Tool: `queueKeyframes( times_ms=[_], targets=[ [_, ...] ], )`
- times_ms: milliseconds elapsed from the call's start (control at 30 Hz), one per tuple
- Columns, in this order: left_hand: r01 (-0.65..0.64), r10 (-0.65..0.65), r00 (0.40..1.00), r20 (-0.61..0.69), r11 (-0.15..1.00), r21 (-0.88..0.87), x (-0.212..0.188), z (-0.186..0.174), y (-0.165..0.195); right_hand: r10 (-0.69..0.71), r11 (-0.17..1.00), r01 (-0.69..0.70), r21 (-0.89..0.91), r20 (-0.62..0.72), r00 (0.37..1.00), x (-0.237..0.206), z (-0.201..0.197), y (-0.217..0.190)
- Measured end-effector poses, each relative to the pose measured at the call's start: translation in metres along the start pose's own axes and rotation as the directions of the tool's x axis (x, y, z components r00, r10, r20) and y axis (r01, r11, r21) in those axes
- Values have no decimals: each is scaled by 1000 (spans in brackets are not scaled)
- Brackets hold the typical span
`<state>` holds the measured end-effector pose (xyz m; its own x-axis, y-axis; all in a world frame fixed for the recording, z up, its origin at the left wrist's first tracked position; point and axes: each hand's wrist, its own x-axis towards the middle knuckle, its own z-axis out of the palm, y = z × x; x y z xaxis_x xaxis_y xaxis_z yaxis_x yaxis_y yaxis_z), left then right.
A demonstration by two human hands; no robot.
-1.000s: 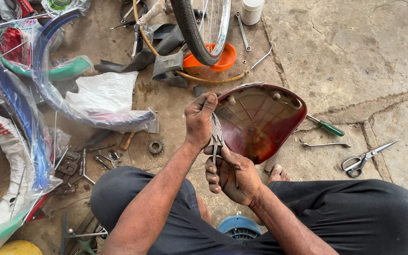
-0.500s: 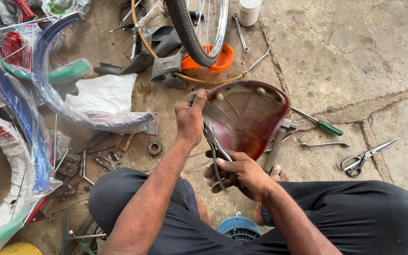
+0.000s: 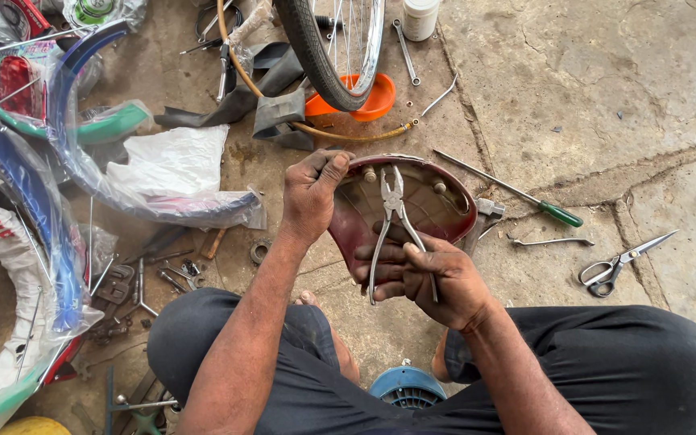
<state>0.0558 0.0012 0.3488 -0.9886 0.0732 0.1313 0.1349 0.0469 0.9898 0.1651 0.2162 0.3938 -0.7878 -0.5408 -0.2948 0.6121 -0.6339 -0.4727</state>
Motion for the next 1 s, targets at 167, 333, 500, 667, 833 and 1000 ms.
queueKeyframes(
  times_ms=[167, 333, 500, 667, 833, 1000],
  targets=[
    [11, -11, 999, 33, 1000, -2, 1, -3, 4, -4, 999, 2, -32, -60, 998, 0, -9, 1],
    [22, -23, 999, 32, 1000, 15, 1, -2, 4, -26, 999, 27, 18, -55, 998, 2, -8, 6],
    [17, -17, 998, 59, 1000, -2, 0, -3, 0, -32, 995, 32, 90, -8, 999, 2, -4, 9],
    [75, -71, 995, 72, 995, -60, 0, -4, 5, -6, 995, 10, 96, -39, 999, -1, -2, 9],
    [83, -153, 946, 287, 967, 240, 6, -9, 30, 22, 993, -13, 116, -83, 996, -3, 3, 12],
    [271, -394, 835, 383, 902, 337, 11, -16, 48, 75, 997, -75, -1, -88, 993, -4, 6, 13]
  ],
)
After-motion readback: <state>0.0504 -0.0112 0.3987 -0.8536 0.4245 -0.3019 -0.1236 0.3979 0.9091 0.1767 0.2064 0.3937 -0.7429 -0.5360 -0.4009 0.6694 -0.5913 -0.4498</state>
